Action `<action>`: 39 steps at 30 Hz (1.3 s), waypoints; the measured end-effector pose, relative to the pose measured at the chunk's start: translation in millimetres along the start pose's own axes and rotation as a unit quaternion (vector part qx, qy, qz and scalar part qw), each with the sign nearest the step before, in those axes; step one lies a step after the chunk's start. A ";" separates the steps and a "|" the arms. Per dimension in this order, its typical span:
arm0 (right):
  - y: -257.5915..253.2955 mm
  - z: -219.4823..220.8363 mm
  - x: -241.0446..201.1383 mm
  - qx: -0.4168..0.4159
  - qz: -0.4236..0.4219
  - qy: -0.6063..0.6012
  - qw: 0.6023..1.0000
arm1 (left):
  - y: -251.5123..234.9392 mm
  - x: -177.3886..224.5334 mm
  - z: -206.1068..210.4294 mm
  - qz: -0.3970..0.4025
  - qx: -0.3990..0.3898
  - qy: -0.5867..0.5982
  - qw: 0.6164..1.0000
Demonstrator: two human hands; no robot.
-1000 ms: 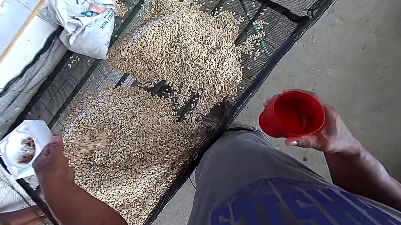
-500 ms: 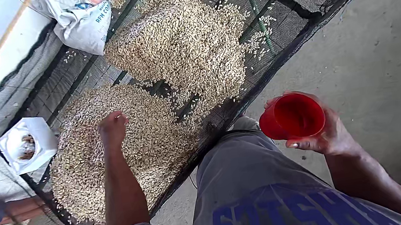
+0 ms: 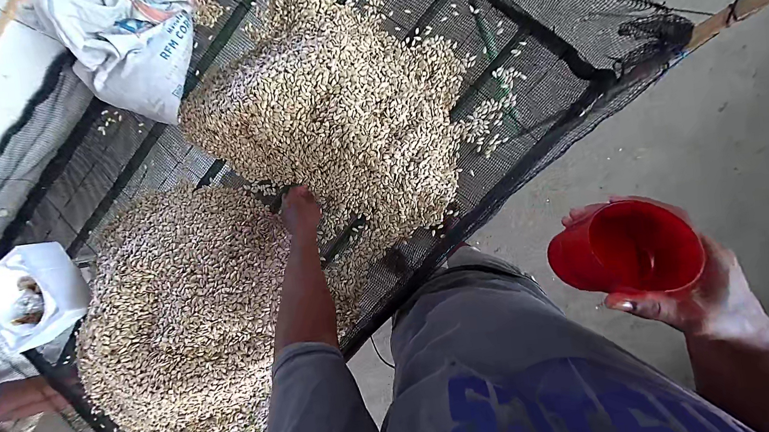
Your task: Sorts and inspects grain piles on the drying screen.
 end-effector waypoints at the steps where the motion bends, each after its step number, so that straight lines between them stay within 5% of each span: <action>1: -6.4 -5.3 0.7 -0.004 -0.002 0.000 1.000 | -2.2 -0.5 1.8 -0.003 0.001 -0.011 1.000; 5: -35.6 -21.5 1.0 -0.032 -0.018 -0.006 0.999 | 0.7 0.4 0.2 -0.003 -0.014 -0.004 1.000; 8: -60.2 -28.5 -2.7 -0.058 -0.039 -0.013 0.997 | 17.3 -5.1 -13.6 -0.026 -0.007 0.162 0.986; 14: -100.9 -28.4 -8.9 -0.127 -0.077 -0.031 0.988 | 72.7 -6.2 -43.5 -0.028 0.052 0.473 0.879; 26: -127.9 -23.1 -2.8 -0.203 -0.100 -0.062 0.972 | 124.1 18.2 -62.6 0.025 0.129 0.565 0.815; 39: -105.3 5.3 -9.6 -0.153 -0.099 -0.058 0.982 | 154.4 35.2 -76.2 0.063 0.035 0.728 0.682</action>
Point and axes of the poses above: each hand's wrist, its own y-axis away from the middle knuckle, its own z-axis out of the palm, x = y × z, the point moved 10 cm from there along -y, towards the middle knuckle, and after that the axes turned 2 degrees about x, right-handed, at the moved point
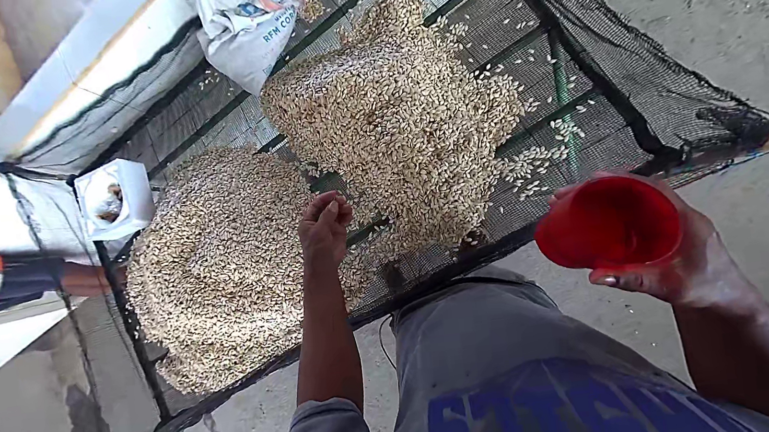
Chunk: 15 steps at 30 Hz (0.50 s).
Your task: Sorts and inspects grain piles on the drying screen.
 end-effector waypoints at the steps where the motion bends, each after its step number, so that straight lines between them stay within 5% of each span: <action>1: 2.9 10.3 -3.6 0.004 0.001 0.009 1.000 | 0.9 2.6 -4.8 -0.008 0.001 0.007 1.000; 15: 59.5 220.0 -27.7 0.007 0.033 -0.013 0.999 | 21.0 66.9 -99.4 0.046 -0.062 -0.198 0.977</action>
Point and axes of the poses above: each hand's wrist, its own y-axis away from the middle knuckle, its own z-axis out of the palm, x = y × z, the point moved 10 cm from there along -y, towards the middle knuckle, and after that the axes turned 2 degrees about x, right-handed, at the moved point
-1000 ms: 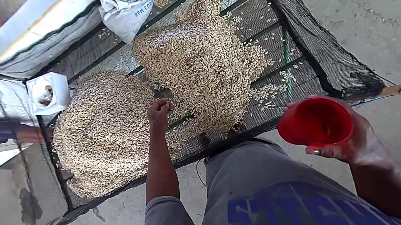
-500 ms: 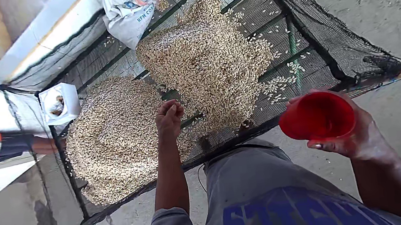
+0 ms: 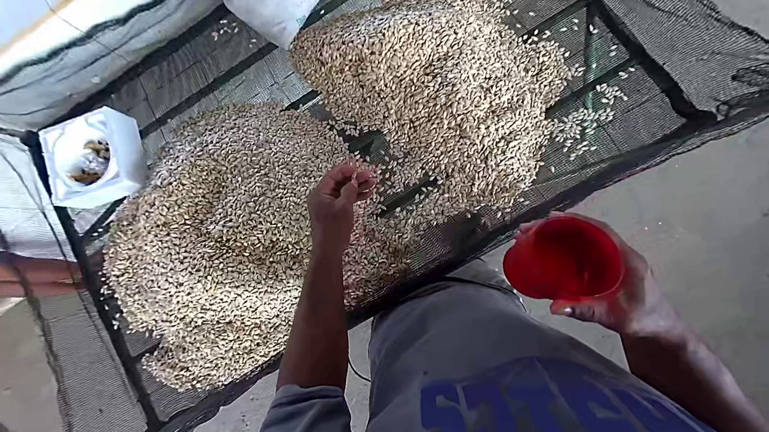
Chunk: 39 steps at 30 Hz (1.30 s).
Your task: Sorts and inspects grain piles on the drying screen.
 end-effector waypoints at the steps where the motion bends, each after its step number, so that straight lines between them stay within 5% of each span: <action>1: 2.2 11.6 -2.4 -0.001 0.002 -0.006 1.000 | 3.0 1.2 -7.0 -0.002 -0.001 -0.008 1.000; 16: 1.2 74.1 -30.9 -0.002 -0.039 0.008 0.999 | 14.5 12.5 -61.7 0.030 -0.027 0.007 0.999; 34: 8.7 70.0 -29.2 0.017 -0.029 0.027 0.999 | 4.3 1.5 -57.8 -0.032 0.007 0.075 0.997; 39: 9.2 73.1 -23.1 0.025 -0.017 0.012 0.999 | 3.8 -12.8 -66.0 -0.030 -0.080 -0.087 0.993</action>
Point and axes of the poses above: each hand's wrist, its own y-axis away from the middle knuckle, its own z-axis out of the palm, x = y × z, the point moved 10 cm from there along -y, towards the middle knuckle, and after that the axes turned 2 degrees about x, right-handed, at the moved point
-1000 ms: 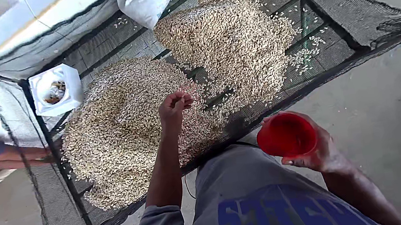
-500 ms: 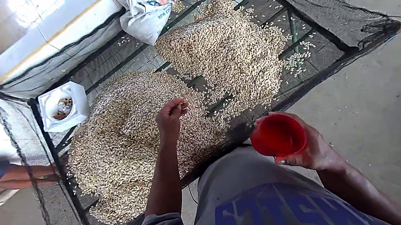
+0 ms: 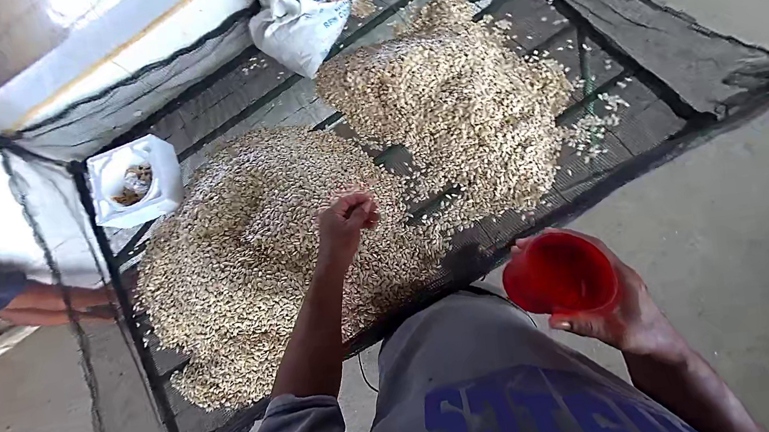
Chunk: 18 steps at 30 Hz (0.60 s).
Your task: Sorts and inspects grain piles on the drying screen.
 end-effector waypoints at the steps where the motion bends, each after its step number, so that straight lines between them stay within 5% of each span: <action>1: -0.6 0.7 0.9 0.001 0.001 0.001 1.000 | 0.5 -3.7 -5.5 -0.008 -0.014 -0.040 0.999; 6: -4.9 2.6 2.4 -0.007 -0.003 0.014 1.000 | 2.7 -9.4 -81.7 -0.079 0.033 -0.116 0.990; 13: -13.4 5.3 -9.4 -0.008 -0.028 0.042 0.999 | -18.6 34.0 -330.8 0.028 0.414 0.075 0.907; 15: -12.1 2.5 -6.3 -0.003 -0.025 0.027 0.999 | -15.1 16.7 -345.5 0.020 0.443 0.109 0.890; 18: -9.5 3.1 -3.2 0.004 -0.019 0.021 1.000 | -14.7 -5.9 -309.3 0.009 0.416 0.096 0.904</action>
Point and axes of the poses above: each hand's wrist, its own y-axis away from the middle knuckle, its own z-axis out of the palm, x = y × z, the point moved 10 cm from there along -y, towards the middle knuckle, and after that the axes turned 2 degrees about x, right-handed, at the moved point
